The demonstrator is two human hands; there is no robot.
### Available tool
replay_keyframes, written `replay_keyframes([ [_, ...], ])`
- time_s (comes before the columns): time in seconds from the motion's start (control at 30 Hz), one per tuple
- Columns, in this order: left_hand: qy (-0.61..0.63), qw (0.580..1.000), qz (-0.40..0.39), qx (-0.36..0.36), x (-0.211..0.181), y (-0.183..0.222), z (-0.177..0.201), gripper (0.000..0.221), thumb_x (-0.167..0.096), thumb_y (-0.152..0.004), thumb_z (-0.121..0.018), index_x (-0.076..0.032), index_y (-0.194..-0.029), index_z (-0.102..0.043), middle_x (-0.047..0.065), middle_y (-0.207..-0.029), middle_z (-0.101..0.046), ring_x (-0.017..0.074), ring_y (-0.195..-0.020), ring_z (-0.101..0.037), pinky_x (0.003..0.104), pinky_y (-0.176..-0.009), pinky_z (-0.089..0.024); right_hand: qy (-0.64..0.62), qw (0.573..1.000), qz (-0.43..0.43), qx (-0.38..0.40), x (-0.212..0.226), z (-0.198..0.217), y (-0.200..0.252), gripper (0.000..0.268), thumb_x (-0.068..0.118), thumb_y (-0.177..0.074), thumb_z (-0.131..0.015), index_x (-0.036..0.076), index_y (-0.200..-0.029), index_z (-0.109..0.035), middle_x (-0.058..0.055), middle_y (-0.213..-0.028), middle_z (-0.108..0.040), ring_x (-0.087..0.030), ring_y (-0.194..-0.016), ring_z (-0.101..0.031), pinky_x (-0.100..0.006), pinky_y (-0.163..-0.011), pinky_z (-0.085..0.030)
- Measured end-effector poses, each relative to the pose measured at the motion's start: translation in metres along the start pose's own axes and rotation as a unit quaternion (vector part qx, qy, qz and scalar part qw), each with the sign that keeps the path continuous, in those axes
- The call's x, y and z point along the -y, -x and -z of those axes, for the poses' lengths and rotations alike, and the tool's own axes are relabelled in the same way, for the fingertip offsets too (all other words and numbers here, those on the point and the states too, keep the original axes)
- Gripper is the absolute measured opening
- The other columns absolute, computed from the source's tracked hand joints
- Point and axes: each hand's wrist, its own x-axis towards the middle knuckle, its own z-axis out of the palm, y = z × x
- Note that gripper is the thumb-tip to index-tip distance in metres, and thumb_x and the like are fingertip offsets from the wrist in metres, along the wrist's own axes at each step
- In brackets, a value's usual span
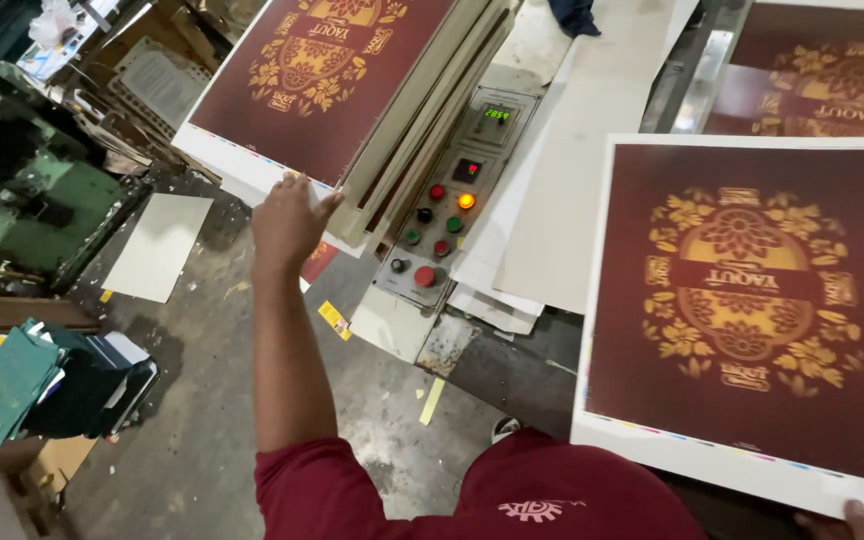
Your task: Placing printed sheets onto a machine conveyor and operating the control panel.
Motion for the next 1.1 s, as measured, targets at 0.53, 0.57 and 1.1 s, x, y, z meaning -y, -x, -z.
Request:
replay_keyframes([
  [0.53, -0.099, 0.988, -0.060, 0.101, 0.022, -0.042, 0.070, 0.034, -0.024, -0.113, -0.055, -0.011, -0.086, -0.071, 0.017, -0.081, -0.072, 0.0350, -0.075, -0.072, 0.047, -0.071, -0.055, 0.135, 0.603, 0.785, -0.041, -0.322, -0.036, 0.042, 0.026, 0.006, -0.119, -0.048, -0.002, -0.143, -0.041, -0.016, -0.121, -0.062, -0.029, -0.107, -0.066, -0.048, -0.086, -0.057],
  [0.57, -0.109, 0.990, -0.056, 0.066, 0.009, -0.044, 0.085, 0.033, -0.022, -0.113, -0.056, -0.013, -0.085, -0.069, 0.015, -0.078, -0.071, 0.0320, -0.073, -0.071, 0.044, -0.069, -0.055, 0.132, 0.596, 0.790, -0.057, -0.335, -0.048, 0.045, 0.028, 0.005, -0.118, -0.048, -0.001, -0.145, -0.041, -0.016, -0.124, -0.062, -0.028, -0.108, -0.066, -0.047, -0.085, -0.057],
  [1.1, 0.265, 0.956, -0.128, -0.011, -0.208, 0.021, 0.121, 0.023, -0.015, -0.104, -0.064, -0.006, -0.083, -0.063, 0.010, -0.075, -0.068, 0.0319, -0.066, -0.064, 0.044, -0.066, -0.050, 0.108, 0.590, 0.800, -0.010, -0.301, -0.132, 0.038, 0.039, 0.009, -0.109, -0.063, 0.007, -0.146, -0.050, -0.009, -0.115, -0.065, -0.021, -0.092, -0.066, -0.039, -0.071, -0.058],
])
